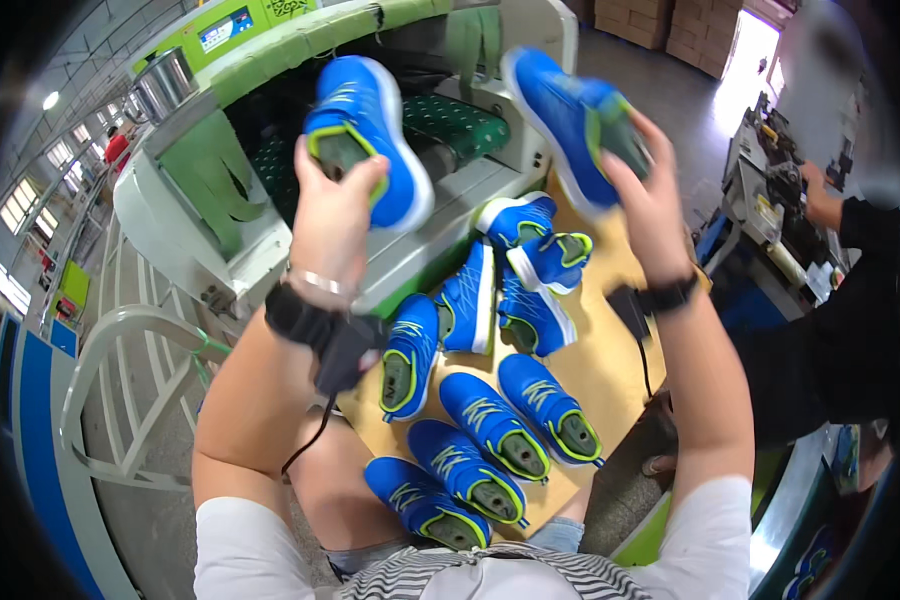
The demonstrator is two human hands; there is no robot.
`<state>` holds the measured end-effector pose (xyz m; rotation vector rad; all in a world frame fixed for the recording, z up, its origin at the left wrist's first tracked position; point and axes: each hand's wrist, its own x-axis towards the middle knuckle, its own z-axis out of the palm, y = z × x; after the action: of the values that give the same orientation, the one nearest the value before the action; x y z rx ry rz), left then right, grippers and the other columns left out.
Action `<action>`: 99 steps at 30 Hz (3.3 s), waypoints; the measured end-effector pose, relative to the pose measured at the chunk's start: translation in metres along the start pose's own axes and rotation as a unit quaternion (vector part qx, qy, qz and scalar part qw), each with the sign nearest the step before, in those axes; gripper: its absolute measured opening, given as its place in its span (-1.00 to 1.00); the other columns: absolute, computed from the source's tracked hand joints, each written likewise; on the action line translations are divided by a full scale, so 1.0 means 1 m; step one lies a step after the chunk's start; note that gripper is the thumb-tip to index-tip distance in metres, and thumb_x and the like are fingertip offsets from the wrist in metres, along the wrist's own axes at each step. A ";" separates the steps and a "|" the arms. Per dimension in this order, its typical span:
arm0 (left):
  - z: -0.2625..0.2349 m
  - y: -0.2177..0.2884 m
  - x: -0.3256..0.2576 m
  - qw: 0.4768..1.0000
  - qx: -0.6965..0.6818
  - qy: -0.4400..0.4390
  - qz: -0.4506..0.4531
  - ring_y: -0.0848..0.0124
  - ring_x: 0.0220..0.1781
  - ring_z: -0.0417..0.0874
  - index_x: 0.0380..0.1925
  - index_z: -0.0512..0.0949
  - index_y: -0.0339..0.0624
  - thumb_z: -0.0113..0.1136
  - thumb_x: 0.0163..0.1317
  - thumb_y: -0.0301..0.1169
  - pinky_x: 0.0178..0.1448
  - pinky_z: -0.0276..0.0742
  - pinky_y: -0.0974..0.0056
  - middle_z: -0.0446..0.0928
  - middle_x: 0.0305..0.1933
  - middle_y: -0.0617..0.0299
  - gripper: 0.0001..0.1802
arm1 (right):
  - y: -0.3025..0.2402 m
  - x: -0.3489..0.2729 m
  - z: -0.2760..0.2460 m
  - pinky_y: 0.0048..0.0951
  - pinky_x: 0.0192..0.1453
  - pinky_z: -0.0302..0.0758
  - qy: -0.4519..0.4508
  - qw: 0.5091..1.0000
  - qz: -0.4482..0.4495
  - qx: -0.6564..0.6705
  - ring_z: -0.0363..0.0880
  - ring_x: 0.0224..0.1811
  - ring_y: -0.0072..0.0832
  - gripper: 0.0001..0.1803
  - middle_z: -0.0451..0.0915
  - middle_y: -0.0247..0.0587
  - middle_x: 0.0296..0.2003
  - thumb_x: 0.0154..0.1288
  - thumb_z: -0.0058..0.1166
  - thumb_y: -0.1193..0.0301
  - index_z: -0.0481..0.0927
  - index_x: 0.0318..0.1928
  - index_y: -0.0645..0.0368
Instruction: The recorder is seen inspecting blue athletic shoes, adjusting laces and inserts, and then loading them into a green processing machine.
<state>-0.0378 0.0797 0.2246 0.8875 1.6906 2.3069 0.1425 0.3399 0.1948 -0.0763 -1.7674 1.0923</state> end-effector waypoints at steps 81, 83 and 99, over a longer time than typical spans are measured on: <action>-0.046 -0.093 -0.132 0.814 0.423 -0.057 0.394 -0.33 0.51 0.09 0.16 0.51 0.23 0.62 -0.39 -0.41 0.43 0.08 -0.38 0.04 0.52 -0.11 -0.08 | -0.059 -0.331 -0.041 -0.25 0.36 0.43 -0.138 0.911 0.345 -0.179 0.54 0.25 -0.09 -0.24 0.54 0.17 0.17 0.20 0.32 0.46 0.34 0.41 0.28; -0.049 -0.092 -0.132 0.801 0.447 -0.066 0.393 -0.32 0.51 0.09 0.14 0.54 0.21 0.61 -0.38 -0.42 0.45 0.08 -0.34 0.06 0.51 -0.12 -0.11 | -0.051 -0.334 -0.042 -0.25 0.37 0.42 -0.138 0.914 0.338 -0.177 0.54 0.26 -0.09 -0.24 0.53 0.17 0.18 0.21 0.32 0.45 0.34 0.41 0.29; -0.034 -0.061 0.029 0.908 0.351 0.226 -0.030 0.04 0.36 0.38 0.41 0.22 -0.24 0.53 -0.12 -0.25 0.40 0.39 0.08 0.19 0.38 -0.20 0.05 | -0.046 -0.255 -0.046 -0.39 0.33 0.42 0.014 0.925 0.379 -0.006 0.53 0.18 -0.42 -0.40 0.58 -0.12 0.12 0.35 0.28 0.34 0.43 0.31 0.34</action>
<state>-0.0928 0.0859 0.1733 0.3585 2.7888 1.9534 0.3204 0.2129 0.0481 -0.8376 -1.7490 1.6049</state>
